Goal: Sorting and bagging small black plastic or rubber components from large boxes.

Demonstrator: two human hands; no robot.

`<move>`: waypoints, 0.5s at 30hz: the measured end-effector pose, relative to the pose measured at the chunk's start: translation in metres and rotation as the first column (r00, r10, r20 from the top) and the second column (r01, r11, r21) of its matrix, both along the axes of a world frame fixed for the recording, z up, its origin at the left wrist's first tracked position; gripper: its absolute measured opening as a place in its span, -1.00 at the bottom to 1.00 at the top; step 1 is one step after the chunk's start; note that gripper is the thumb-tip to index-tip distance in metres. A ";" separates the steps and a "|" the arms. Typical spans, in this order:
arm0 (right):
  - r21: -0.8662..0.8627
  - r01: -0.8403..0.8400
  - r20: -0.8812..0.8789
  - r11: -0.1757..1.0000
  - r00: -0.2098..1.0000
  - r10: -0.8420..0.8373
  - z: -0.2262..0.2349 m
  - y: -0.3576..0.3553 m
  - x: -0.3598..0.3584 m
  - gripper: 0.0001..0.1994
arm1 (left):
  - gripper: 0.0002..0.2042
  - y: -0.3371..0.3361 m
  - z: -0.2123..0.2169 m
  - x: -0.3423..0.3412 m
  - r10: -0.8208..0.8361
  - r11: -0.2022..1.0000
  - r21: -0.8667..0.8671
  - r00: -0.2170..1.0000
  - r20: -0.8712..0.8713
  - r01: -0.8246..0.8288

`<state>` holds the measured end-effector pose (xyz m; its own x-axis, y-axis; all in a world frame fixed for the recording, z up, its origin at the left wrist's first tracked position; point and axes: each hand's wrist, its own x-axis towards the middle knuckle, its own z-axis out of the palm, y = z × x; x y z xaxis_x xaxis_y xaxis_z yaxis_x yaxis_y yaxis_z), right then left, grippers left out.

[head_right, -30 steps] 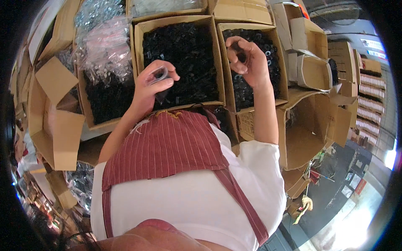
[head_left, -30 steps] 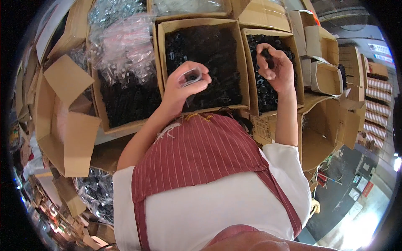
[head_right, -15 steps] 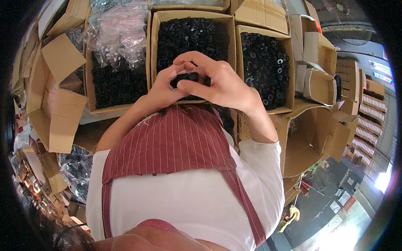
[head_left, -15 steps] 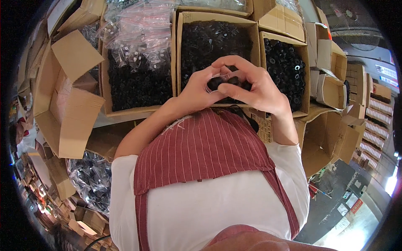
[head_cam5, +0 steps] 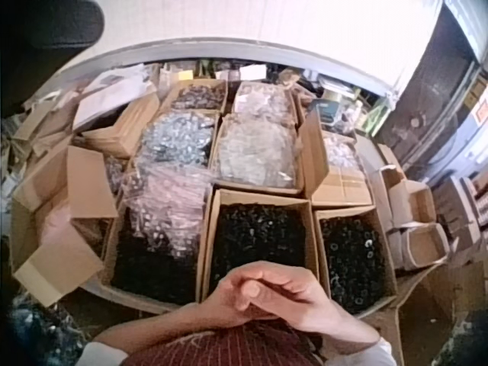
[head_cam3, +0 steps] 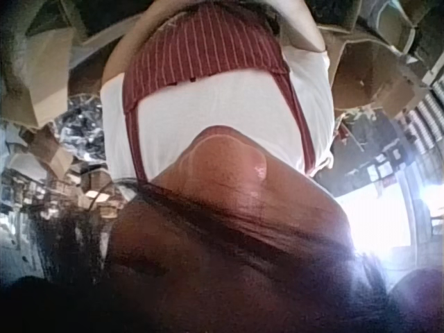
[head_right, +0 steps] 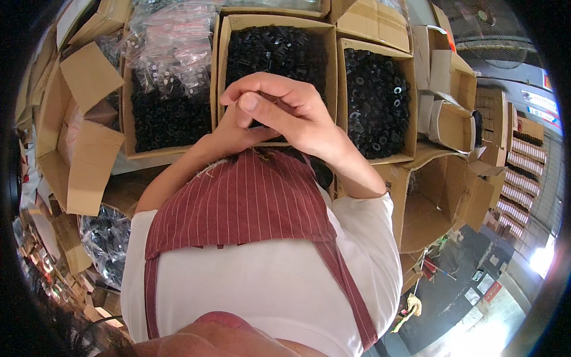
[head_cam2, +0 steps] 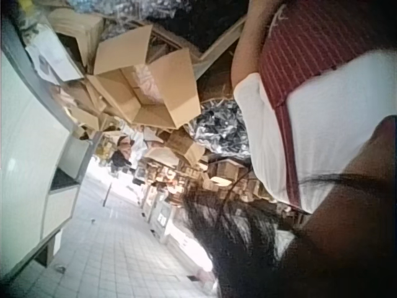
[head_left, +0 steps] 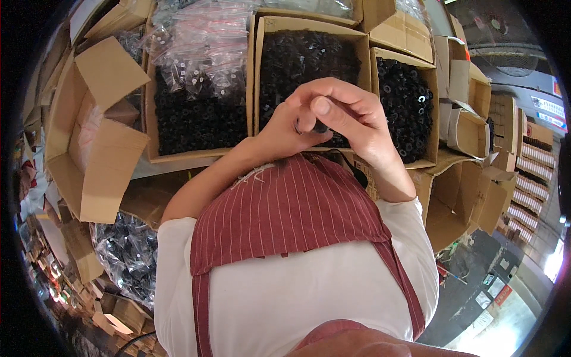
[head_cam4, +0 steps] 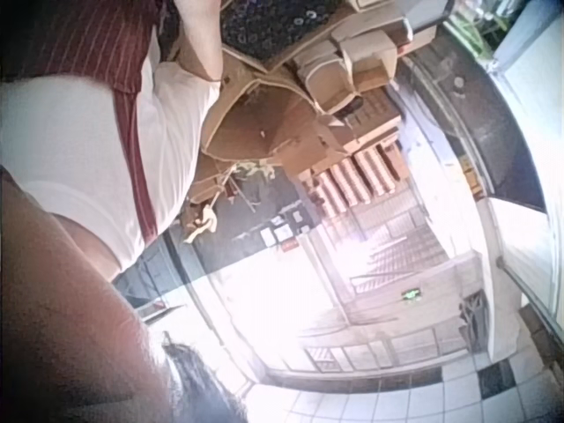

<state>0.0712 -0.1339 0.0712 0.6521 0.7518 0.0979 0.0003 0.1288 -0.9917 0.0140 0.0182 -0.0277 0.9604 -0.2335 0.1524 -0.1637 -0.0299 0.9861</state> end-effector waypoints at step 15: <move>-0.182 0.245 0.795 0.952 0.606 -0.004 0.008 -0.030 0.015 -0.79 | -0.61 0.017 0.027 0.009 -0.010 1.000 0.030 0.982 0.188 0.005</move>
<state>0.0862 -0.1636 0.0790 0.5057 0.7430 0.4385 0.7820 -0.1801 -0.5967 0.0226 0.0350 -0.0005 0.9132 -0.2476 0.3235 -0.3469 -0.0562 0.9362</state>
